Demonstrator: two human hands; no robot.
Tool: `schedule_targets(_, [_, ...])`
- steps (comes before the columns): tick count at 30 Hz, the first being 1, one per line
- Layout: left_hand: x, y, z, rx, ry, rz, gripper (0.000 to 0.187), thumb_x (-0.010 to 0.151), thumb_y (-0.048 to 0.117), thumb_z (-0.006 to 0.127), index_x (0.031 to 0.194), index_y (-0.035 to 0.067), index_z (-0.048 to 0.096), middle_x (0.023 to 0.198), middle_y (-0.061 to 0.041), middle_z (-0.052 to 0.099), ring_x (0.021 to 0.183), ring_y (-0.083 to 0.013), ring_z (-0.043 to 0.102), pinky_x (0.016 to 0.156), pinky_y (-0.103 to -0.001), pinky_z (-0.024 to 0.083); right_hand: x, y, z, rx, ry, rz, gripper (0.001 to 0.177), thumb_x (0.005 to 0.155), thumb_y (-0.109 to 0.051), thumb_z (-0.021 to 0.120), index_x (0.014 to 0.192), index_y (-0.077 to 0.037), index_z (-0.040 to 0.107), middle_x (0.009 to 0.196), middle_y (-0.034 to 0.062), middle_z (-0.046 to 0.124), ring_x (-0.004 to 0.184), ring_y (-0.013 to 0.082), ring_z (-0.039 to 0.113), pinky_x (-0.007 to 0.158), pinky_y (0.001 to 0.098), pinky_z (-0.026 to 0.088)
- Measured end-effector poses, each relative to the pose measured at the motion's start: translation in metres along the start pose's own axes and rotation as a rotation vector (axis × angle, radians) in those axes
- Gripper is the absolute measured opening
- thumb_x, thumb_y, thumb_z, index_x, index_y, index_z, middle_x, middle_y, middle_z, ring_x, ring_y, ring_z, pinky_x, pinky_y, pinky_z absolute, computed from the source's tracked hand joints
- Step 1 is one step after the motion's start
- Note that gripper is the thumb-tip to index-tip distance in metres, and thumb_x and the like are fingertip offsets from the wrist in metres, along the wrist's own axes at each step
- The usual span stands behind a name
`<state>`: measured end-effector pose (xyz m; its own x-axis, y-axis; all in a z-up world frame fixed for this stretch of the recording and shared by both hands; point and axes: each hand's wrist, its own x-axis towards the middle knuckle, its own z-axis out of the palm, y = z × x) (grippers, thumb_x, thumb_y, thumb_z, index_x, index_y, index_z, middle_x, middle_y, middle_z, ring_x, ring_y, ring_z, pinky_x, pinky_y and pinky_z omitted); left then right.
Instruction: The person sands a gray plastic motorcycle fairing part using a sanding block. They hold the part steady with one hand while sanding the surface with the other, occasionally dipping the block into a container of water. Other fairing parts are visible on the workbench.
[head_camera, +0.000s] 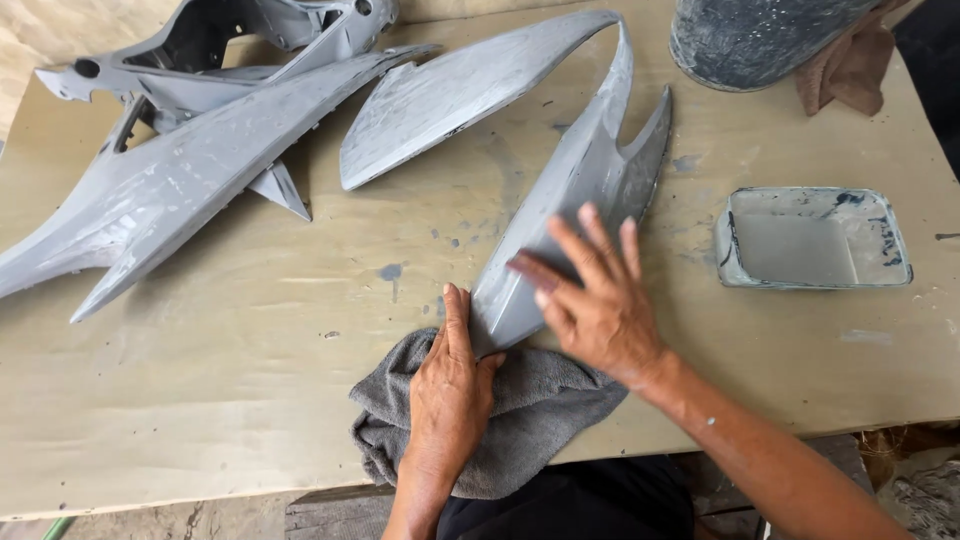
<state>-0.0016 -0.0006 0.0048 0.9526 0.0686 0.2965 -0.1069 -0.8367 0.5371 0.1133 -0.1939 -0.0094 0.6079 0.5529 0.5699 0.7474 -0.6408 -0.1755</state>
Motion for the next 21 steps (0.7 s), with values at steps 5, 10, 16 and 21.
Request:
schedule_targets(5, [-0.002,-0.003,0.002,-0.010,0.006,0.006,0.101,0.080,0.009,0.077,0.156,-0.012,0.014,0.147,-0.032,0.054,0.127,-0.0404,0.062,0.085,-0.039,0.063,-0.014,-0.018,0.004,0.043,-0.010,-0.065,0.026,0.103,-0.028,0.051,0.123,-0.016,0.064,0.166,0.0148,0.023,0.155,0.0377,0.015,0.124,0.0707,0.002])
schedule_targets(10, [-0.001,0.000,-0.001,-0.018,0.076,0.052,0.088,0.076,-0.007,0.063,0.153,-0.015,0.022,0.145,-0.032,0.057,0.125,-0.0377,0.066,0.086,-0.039,0.061,-0.037,-0.033,0.014,0.177,-0.155,-0.179,0.034,0.103,-0.037,0.049,0.113,-0.017,0.075,0.164,0.0106,0.030,0.154,0.0328,0.017,0.122,0.0702,-0.001])
schedule_targets(16, [0.000,0.001,-0.001,-0.012,0.016,0.010,0.100,0.079,0.009,0.078,0.156,-0.012,0.017,0.146,-0.030,0.056,0.127,-0.0375,0.064,0.088,-0.038,0.062,-0.009,0.007,0.007,-0.016,0.059,-0.027,0.042,0.108,-0.036,0.045,0.105,-0.007,0.075,0.163,0.0197,0.032,0.154,0.0391,0.020,0.127,0.0635,0.001])
schedule_targets(21, [0.000,-0.001,0.000,-0.002,-0.007,0.018,0.091,0.079,0.005,0.075,0.154,-0.012,0.026,0.138,-0.038,0.057,0.125,-0.0438,0.063,0.084,-0.042,0.064,-0.042,-0.014,0.023,0.069,-0.035,-0.116,0.040,0.108,-0.042,0.041,0.131,-0.024,0.068,0.168,0.0083,0.019,0.156,0.0319,0.012,0.125,0.0672,-0.002])
